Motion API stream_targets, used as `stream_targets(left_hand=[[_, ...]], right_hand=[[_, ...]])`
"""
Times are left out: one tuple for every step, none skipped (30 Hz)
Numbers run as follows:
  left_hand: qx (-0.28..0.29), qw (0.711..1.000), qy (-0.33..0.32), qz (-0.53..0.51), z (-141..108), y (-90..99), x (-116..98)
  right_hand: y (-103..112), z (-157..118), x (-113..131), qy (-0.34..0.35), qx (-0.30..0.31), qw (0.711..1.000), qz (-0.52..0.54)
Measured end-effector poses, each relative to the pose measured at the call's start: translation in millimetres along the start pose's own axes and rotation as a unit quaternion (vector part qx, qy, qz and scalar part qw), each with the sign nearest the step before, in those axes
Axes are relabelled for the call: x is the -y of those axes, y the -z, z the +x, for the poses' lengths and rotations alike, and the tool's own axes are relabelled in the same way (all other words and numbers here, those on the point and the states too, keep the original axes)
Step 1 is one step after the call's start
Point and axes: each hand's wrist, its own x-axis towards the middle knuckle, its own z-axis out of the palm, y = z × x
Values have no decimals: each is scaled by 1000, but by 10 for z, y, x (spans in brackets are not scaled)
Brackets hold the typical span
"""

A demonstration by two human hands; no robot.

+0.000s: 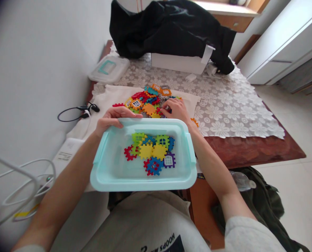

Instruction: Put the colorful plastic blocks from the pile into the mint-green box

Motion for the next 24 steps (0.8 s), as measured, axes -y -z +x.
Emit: stream_targets(left_hand=[[-1,1000,0,3,7,14,1],[1,1000,1,9,14,29,1],[6,1000,2,17,22,44,0],[13,1000,3,24,29,58,-3],[17,999,4,30,34,70,-6],[17,999,4,33,38,78,-9],[13,999,3,33,39,80,-11],[4,999,1,32,37,78,-13],[-5,1000,1,30,35,70,-13],[-9,1000,3,28,31,59,-13],[-9,1000,3,25,28,46,-11],[-5,1000,2,21,26,33,-8],[1,1000,-1,18,25,23,-4],[6,1000,-4,16,26,18,1],[12,1000,-6,16,28,17,6],[15,1000,-8,18,31,20,9],[16,1000,-8,21,35,26,11],[18,999,-7,25,39,34,11],[22,999,-6,29,44,40,9],[25,999,-6,31,49,43,4],[29,999,-6,31,53,41,-3],[33,999,-5,29,58,35,-10],[38,999,-5,25,61,25,-18],[41,999,-6,21,63,13,-25]], right_hand=[[-6,-2,2,1,2,1000,11],[-10,-4,9,2,7,1000,25],[-11,-7,21,2,15,999,42],[-8,-9,38,1,24,998,60],[0,-11,59,0,31,996,78],[11,-13,84,-4,33,995,97],[26,-14,109,-9,27,993,118],[43,-14,132,-17,10,990,139],[61,-12,150,-26,-18,986,163],[79,-9,164,-34,-52,979,193],[96,-5,174,-41,-86,969,228],[114,-2,182,-47,-118,955,269],[132,0,191,-52,-141,937,315],[152,-2,202,-56,-153,917,364],[174,-9,220,-61,-151,897,411],[198,-22,244,-63,-139,879,452],[223,-38,275,-61,-121,864,485],[247,-57,311,-54,-97,856,505],[270,-77,349,-43,-68,854,514],[288,-93,385,-28,-39,856,514],[300,-104,416,-15,-16,861,508],[304,-108,436,-8,-3,868,497],[300,-105,443,-9,-1,876,483],[289,-96,433,-17,-10,886,463]])
